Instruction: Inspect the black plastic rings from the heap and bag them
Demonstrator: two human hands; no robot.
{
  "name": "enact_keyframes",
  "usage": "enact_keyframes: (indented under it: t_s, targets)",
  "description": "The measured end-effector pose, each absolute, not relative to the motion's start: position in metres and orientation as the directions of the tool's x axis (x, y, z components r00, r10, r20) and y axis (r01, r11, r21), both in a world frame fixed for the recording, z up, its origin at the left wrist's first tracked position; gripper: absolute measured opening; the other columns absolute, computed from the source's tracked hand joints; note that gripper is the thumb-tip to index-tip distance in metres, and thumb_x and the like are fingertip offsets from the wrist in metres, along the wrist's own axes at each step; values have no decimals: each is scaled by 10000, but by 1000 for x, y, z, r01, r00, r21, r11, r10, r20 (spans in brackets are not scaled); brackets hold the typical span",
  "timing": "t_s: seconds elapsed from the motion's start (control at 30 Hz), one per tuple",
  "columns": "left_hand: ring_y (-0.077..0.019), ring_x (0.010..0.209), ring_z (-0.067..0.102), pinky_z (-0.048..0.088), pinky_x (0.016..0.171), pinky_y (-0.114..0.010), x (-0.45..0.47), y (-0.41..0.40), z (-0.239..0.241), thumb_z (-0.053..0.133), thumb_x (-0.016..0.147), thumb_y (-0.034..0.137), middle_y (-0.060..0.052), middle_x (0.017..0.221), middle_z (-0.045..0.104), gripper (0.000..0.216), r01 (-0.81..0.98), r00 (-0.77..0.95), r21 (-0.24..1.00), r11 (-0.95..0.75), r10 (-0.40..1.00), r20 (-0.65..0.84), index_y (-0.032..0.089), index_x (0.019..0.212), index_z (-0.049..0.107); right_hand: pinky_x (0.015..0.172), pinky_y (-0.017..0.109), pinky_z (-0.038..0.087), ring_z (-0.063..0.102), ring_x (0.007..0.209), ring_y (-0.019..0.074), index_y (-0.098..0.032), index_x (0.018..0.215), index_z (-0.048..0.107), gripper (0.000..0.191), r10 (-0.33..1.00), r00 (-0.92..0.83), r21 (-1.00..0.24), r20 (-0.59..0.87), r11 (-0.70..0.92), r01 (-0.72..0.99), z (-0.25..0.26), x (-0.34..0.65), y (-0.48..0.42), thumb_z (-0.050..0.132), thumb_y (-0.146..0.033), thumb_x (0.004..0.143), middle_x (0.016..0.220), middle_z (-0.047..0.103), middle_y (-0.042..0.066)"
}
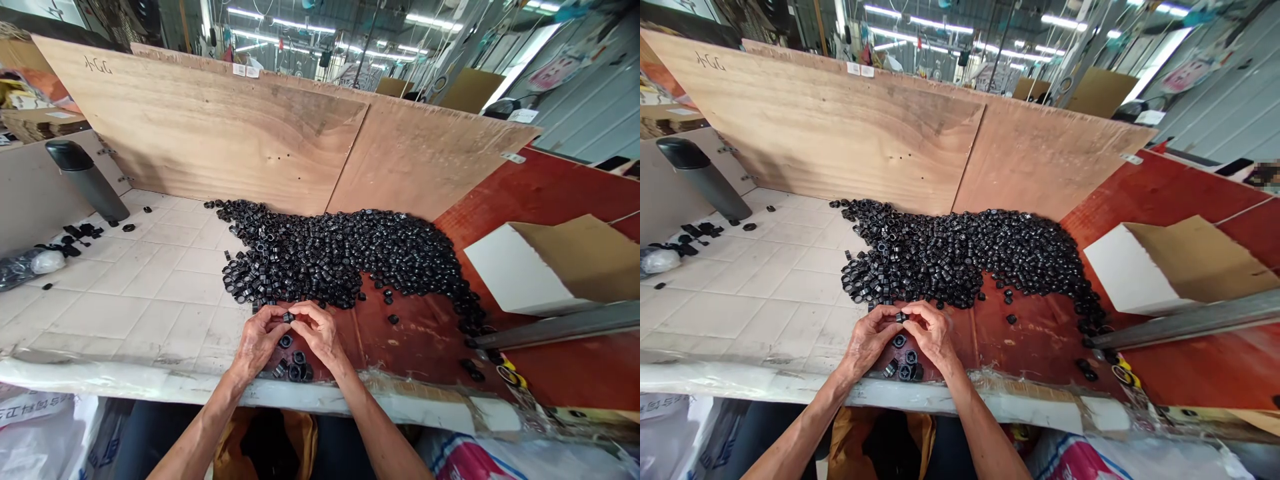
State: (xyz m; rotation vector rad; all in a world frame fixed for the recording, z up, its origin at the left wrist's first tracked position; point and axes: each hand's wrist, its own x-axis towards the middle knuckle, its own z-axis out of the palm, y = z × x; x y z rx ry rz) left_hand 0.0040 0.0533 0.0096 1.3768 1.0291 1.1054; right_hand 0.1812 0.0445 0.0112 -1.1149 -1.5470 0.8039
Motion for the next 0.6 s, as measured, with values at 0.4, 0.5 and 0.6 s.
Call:
enact_keyframes:
  t_s: [0.4,0.5,0.6]
  targets:
    - [-191,980,754,651,881,-331,2,54,5,662,928,267,-45,1087,743,137,95,208,963,-252,951,229,229,1048,715,603,267,553,684,599,175,-241,1212,722,251,938,-76,-840,338,337,425,3,176,39,602,-322,1007,722,729,-1]
    - [-189,959,757,653,871,-328,2,56,3,661,936,287,-51,1092,742,145,109,197,965,-241,956,216,226,1057,714,536,244,518,664,536,167,-252,1147,726,211,965,-88,-891,249,264,369,6,176,39,587,-333,1011,629,680,-33]
    - [-205,986,756,645,903,-350,-1,56,4,652,944,294,-65,1093,758,156,167,229,943,-287,942,246,226,1060,731,556,244,496,631,530,157,-248,922,732,172,964,-39,-869,264,255,423,7,173,41,606,-336,999,610,671,-26]
